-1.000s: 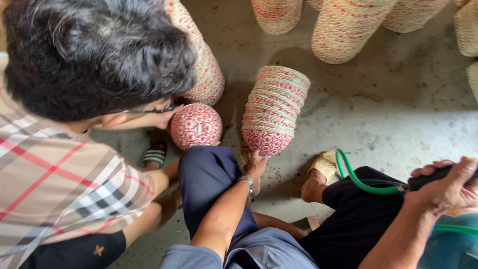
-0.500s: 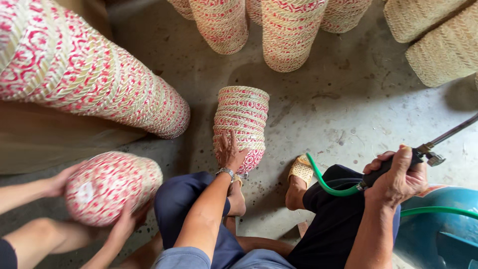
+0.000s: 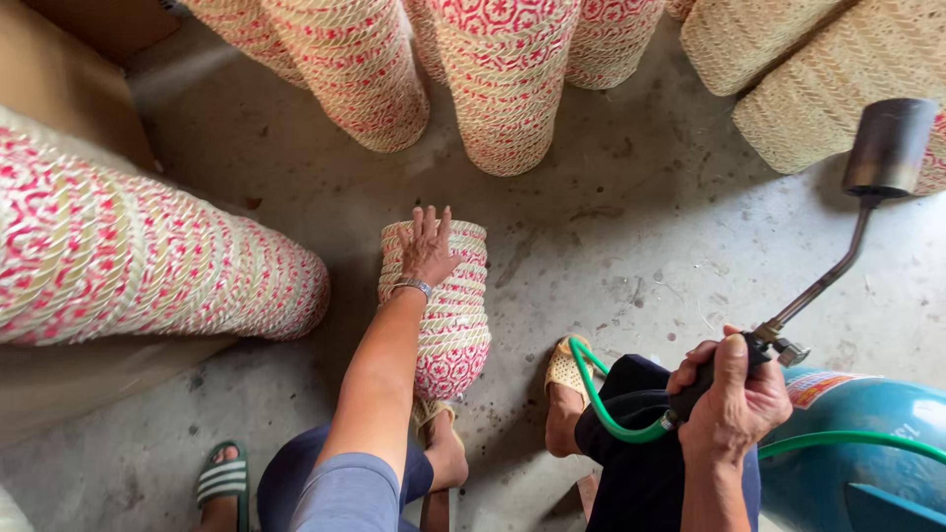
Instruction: The person uses a handheld blowtorch to apply heat to the surface of woven baskets. They rotate each basket to treat the exterior and interior, then place it aside and pick up the next one.
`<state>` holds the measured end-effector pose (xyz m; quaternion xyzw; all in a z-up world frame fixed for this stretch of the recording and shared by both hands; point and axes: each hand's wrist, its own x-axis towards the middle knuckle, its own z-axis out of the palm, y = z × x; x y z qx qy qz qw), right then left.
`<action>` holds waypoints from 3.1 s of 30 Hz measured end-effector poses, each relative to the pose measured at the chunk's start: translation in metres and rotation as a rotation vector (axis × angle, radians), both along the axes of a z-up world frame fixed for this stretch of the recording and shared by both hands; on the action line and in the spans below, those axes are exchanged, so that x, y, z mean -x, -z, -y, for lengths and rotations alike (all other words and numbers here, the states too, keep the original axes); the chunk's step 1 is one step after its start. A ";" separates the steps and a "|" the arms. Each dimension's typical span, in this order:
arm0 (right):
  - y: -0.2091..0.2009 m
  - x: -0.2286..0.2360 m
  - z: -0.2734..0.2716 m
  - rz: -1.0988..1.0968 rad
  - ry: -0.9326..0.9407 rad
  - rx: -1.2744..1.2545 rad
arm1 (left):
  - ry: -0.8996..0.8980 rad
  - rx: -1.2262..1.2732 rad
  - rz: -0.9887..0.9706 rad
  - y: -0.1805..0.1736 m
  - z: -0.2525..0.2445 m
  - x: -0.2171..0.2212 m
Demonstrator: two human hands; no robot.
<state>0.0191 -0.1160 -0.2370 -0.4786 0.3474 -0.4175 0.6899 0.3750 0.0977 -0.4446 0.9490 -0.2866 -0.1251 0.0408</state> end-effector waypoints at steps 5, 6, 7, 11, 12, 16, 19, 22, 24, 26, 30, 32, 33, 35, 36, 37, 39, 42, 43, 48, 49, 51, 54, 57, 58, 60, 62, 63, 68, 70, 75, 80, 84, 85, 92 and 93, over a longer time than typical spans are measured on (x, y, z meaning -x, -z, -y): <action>0.003 -0.005 -0.001 -0.013 -0.012 0.026 | 0.034 -0.343 -0.121 -0.017 0.008 -0.021; 0.004 -0.006 -0.001 -0.008 -0.019 0.033 | 0.085 -0.337 -0.160 -0.019 0.009 -0.026; 0.005 -0.007 -0.001 -0.010 -0.014 0.028 | 0.136 -0.330 -0.199 -0.021 0.010 -0.031; 0.012 -0.010 -0.001 -0.021 -0.002 -0.010 | 0.193 -0.324 -0.470 -0.030 0.012 -0.022; 0.013 -0.010 0.000 -0.027 0.013 -0.016 | 0.197 -0.294 -0.521 -0.032 0.014 -0.012; 0.021 -0.013 0.003 -0.004 0.014 -0.034 | 0.097 -0.020 -0.327 -0.017 0.003 0.037; 0.023 -0.014 0.001 -0.021 0.020 -0.095 | -0.063 0.227 -0.271 0.007 -0.020 0.054; 0.023 -0.011 -0.002 -0.009 -0.038 -0.085 | -0.240 0.620 -0.301 0.018 -0.043 0.072; 0.021 -0.013 -0.005 -0.032 -0.066 -0.036 | -0.359 0.737 -0.343 0.014 -0.048 0.088; 0.019 -0.017 -0.004 -0.055 -0.101 -0.044 | -0.443 0.765 -0.394 0.007 -0.035 0.101; 0.018 -0.015 -0.005 -0.170 -0.222 0.018 | -0.539 0.789 -0.470 -0.032 0.011 0.144; 0.019 -0.014 -0.011 -0.188 -0.278 0.046 | -0.580 0.798 -0.493 -0.046 0.014 0.160; 0.019 -0.013 -0.014 -0.196 -0.306 0.061 | -0.578 0.819 -0.492 -0.039 -0.002 0.176; 0.020 -0.006 -0.021 -0.238 -0.395 0.021 | -0.569 0.840 -0.494 -0.022 -0.034 0.217; 0.024 0.000 -0.029 -0.269 -0.450 -0.006 | -0.550 0.863 -0.482 -0.013 -0.054 0.245; 0.028 0.002 -0.035 -0.268 -0.489 -0.027 | -0.529 0.886 -0.470 -0.006 -0.069 0.268; 0.043 0.003 -0.051 -0.286 -0.598 -0.075 | -0.438 1.003 -0.444 -0.001 -0.074 0.282; 0.079 0.002 -0.084 -0.366 -0.603 0.014 | -0.250 1.007 -0.190 0.004 -0.077 0.312; 0.094 0.007 -0.096 -0.401 -0.595 0.080 | -0.291 0.984 -0.188 0.004 -0.072 0.321; 0.138 0.024 -0.109 -0.540 -0.500 0.617 | -0.449 1.028 -0.121 -0.023 -0.066 0.333; 0.137 0.019 -0.111 -0.584 -0.468 0.654 | -0.426 1.128 -0.047 -0.025 -0.064 0.327; 0.134 0.026 -0.116 -0.549 -0.506 0.549 | -0.417 1.181 0.067 -0.025 -0.065 0.330; 0.117 0.034 -0.130 -0.550 -0.445 0.631 | -0.373 1.081 0.181 -0.041 -0.070 0.338; 0.097 0.037 -0.148 -0.584 -0.479 0.554 | -0.586 0.988 -0.131 -0.068 -0.078 0.349; 0.091 0.038 -0.153 -0.572 -0.498 0.524 | -0.582 1.017 -0.127 -0.075 -0.077 0.350; 0.081 0.039 -0.164 -0.543 -0.536 0.476 | -0.573 1.078 -0.116 -0.088 -0.075 0.354; 0.075 0.038 -0.175 -0.506 -0.572 0.441 | -0.519 1.028 -0.092 -0.099 -0.075 0.366; 0.073 0.040 -0.179 -0.478 -0.580 0.434 | -0.491 1.002 -0.080 -0.104 -0.076 0.371; 0.074 0.041 -0.180 -0.500 -0.624 0.438 | -0.429 1.110 -0.128 -0.118 -0.083 0.373; 0.074 0.043 -0.179 -0.488 -0.648 0.403 | -0.405 1.113 -0.128 -0.117 -0.086 0.374; 0.077 0.042 -0.179 -0.484 -0.652 0.347 | -0.372 1.134 -0.126 -0.119 -0.086 0.379; 0.131 0.044 -0.172 -0.496 -0.533 0.481 | -0.348 1.048 -0.020 -0.157 -0.083 0.376; 0.173 0.044 -0.151 -0.643 -0.497 0.590 | -0.382 0.977 -0.214 -0.215 -0.104 0.371; 0.175 0.044 -0.145 -0.642 -0.503 0.557 | -0.311 0.941 -0.148 -0.227 -0.111 0.366; 0.122 0.045 -0.127 -0.490 -0.509 0.160 | -0.106 1.004 0.031 -0.260 -0.123 0.338; 0.112 0.048 -0.125 -0.466 -0.504 0.133 | -0.099 1.013 0.064 -0.257 -0.122 0.335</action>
